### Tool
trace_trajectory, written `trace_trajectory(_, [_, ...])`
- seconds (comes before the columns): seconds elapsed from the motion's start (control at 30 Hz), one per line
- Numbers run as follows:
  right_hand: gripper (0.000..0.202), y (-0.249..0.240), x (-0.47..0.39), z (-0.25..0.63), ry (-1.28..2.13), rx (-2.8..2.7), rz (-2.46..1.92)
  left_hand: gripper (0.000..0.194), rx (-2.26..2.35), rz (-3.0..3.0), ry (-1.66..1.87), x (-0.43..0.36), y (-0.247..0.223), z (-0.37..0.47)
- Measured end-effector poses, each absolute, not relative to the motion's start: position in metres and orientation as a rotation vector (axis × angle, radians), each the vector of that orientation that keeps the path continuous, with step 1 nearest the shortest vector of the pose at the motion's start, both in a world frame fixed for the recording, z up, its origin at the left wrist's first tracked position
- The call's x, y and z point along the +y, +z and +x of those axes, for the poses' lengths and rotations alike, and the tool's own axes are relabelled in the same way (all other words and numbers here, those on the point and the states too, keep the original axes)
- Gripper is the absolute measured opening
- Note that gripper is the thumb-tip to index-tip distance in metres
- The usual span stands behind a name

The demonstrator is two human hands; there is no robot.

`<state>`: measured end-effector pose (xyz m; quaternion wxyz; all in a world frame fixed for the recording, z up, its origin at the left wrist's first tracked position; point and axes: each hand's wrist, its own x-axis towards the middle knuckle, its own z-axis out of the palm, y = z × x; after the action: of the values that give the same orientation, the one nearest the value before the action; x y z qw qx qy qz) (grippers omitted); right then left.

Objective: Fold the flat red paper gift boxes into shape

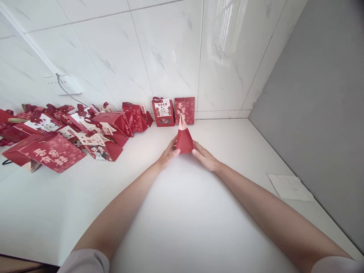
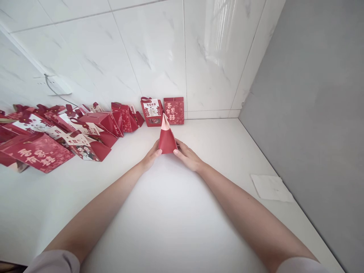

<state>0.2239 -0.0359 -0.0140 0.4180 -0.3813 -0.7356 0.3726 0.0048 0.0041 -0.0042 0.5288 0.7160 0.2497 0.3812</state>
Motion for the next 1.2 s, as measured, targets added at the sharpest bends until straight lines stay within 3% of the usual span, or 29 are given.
trace_trajectory(0.17, [0.085,-0.019,-0.033,0.224,1.056,-1.682,-0.920,0.089,0.528,1.879,0.817,0.005,-0.009,0.002])
trace_trajectory(0.33, [0.108,-0.022,-0.038,0.216,0.789,-1.867,-0.754,0.078,0.585,2.020,0.854,-0.007,-0.006,0.005])
trace_trajectory(0.47, [0.117,-0.020,-0.042,0.214,0.738,-1.926,-0.747,0.085,0.723,2.156,0.920,-0.014,-0.005,0.006])
trace_trajectory(0.8, [0.069,-0.008,-0.044,0.210,0.891,-1.788,-0.917,0.076,0.913,2.158,0.796,-0.013,0.000,0.010])
trace_trajectory(1.2, [0.070,-0.013,-0.039,0.216,0.955,-1.793,-0.902,0.057,0.843,2.041,0.964,-0.005,-0.012,0.012])
